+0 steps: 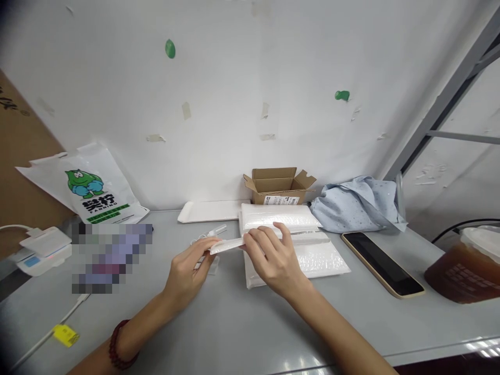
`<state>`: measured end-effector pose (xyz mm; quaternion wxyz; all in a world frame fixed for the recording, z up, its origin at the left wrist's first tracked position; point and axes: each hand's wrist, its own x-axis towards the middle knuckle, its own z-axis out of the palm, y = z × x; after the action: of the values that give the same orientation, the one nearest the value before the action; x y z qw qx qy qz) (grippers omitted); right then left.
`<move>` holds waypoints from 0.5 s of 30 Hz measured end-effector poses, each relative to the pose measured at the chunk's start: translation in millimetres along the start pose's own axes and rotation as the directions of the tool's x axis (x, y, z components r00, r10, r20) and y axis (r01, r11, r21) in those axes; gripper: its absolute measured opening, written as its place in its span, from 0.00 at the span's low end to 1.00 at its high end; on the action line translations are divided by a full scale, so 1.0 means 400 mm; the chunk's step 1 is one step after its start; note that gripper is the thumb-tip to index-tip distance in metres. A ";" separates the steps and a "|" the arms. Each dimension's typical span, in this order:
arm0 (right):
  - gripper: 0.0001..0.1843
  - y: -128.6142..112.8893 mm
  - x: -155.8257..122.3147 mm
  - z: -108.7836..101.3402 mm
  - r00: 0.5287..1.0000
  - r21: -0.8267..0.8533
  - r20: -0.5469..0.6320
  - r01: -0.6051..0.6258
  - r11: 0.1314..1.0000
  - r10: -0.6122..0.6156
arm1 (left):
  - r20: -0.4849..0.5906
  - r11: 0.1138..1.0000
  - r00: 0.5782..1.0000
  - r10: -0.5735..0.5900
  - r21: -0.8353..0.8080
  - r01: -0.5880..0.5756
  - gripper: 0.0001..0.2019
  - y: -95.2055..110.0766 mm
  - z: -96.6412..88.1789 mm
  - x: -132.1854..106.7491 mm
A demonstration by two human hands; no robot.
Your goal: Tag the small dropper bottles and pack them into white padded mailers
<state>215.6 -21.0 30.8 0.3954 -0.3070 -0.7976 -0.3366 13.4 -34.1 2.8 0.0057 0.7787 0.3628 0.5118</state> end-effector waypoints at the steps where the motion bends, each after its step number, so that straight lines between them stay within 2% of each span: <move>1: 0.04 0.002 0.001 -0.001 1.000 0.001 -0.013 -0.009 1.000 0.009 | -0.012 1.000 1.000 -0.008 -0.010 0.008 0.10 0.002 0.000 0.000; 6: 0.09 0.000 -0.006 -0.004 0.984 0.015 -0.167 -0.065 0.998 0.067 | -0.041 0.994 0.999 -0.035 -0.107 0.030 0.10 0.026 0.005 0.000; 9: 0.11 0.000 -0.007 -0.016 0.956 0.023 -0.273 -0.103 0.994 0.106 | 0.006 0.963 0.984 -0.176 -0.207 0.173 0.07 0.056 0.011 -0.003; 11: 0.12 0.003 0.001 -0.028 0.949 0.022 -0.302 -0.093 0.995 0.095 | 0.112 0.882 0.933 -0.341 -0.305 0.359 0.04 0.080 0.015 -0.003; 13: 0.12 0.012 0.011 -0.037 0.955 0.016 -0.289 -0.067 0.998 0.069 | 0.273 0.730 0.835 -0.478 -0.404 0.551 0.08 0.102 0.019 -0.001; 15: 0.10 0.025 0.020 -0.037 0.974 0.018 -0.219 -0.054 0.998 0.056 | 0.417 0.567 0.734 -0.536 -0.466 0.679 0.11 0.114 0.027 0.004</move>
<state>225.5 -24.8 47.3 0.4921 -0.2875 -0.7422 -0.3527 47.7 -62.9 16.1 0.4658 0.6151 0.4284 0.4702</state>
